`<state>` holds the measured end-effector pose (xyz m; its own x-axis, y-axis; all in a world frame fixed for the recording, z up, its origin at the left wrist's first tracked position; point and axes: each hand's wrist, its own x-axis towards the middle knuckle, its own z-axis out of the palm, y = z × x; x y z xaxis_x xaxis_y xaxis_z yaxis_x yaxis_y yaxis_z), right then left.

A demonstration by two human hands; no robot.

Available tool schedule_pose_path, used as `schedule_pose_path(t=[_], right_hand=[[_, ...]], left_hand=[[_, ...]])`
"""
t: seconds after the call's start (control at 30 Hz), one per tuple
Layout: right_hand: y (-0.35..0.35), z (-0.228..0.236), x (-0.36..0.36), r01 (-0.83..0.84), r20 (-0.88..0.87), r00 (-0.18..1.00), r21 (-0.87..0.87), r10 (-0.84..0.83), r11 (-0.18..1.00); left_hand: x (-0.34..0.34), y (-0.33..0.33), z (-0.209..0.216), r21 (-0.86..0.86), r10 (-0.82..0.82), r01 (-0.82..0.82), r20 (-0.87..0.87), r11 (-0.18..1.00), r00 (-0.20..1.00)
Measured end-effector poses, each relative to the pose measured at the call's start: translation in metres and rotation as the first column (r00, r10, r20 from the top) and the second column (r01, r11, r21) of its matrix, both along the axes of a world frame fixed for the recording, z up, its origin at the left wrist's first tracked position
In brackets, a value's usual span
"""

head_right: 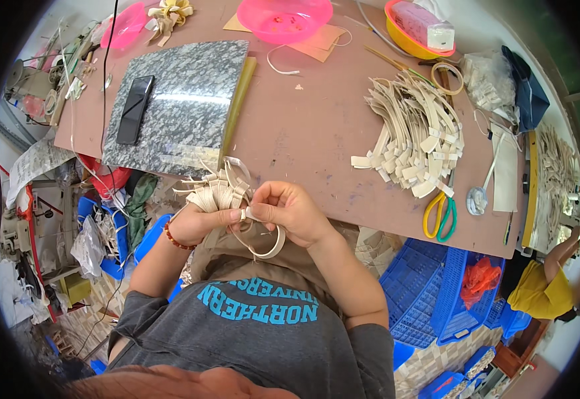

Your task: The person sits at a workbench and repeatedly picks up beige fabric straps, folds them, and cuts them into smaller pieces using yellow-handled scissors. The cut pieces are placed into a blue basket on the table. The workspace is cluttered with piles of straps and other materials.

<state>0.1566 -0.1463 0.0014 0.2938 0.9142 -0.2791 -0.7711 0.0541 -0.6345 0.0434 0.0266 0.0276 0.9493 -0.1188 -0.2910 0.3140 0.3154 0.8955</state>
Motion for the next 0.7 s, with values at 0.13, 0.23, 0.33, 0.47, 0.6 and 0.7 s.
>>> schedule_pose_path(t=[0.13, 0.23, 0.33, 0.47, 0.6, 0.7], right_hand=[[0.003, 0.002, 0.000, -0.029, -0.055, 0.998, -0.010, 0.028, 1.000], [0.003, 0.005, 0.003, -0.081, 0.065, 0.994, -0.053, 0.084, 0.995], [0.002, 0.015, 0.008, -0.137, 0.234, 0.959, -0.106, 0.159, 0.985], [0.005, 0.021, 0.011, -0.197, 0.333, 0.920, -0.058, 0.205, 0.979], [0.008, 0.026, 0.011, -0.156, 0.325, 0.929, -0.094, 0.179, 0.983], [0.010, 0.047, 0.002, 0.106, 0.896, 0.421, -0.206, 0.144, 0.973]], left_hand=[[-0.002, 0.000, 0.004, 0.053, 0.005, -0.005, 0.001, 0.999, 1.000], [-0.006, -0.004, 0.002, 0.120, 0.063, -0.063, -0.001, 0.991, 0.998], [-0.007, -0.004, 0.003, 0.149, 0.028, -0.027, -0.009, 0.988, 1.000], [-0.006, -0.003, 0.006, 0.272, -0.065, 0.045, 0.065, 0.961, 0.996], [-0.008, -0.003, -0.003, 0.165, 0.028, -0.037, 0.058, 0.986, 0.998], [-0.009, -0.011, -0.002, 0.176, 0.179, -0.182, 0.034, 0.967, 0.983]])
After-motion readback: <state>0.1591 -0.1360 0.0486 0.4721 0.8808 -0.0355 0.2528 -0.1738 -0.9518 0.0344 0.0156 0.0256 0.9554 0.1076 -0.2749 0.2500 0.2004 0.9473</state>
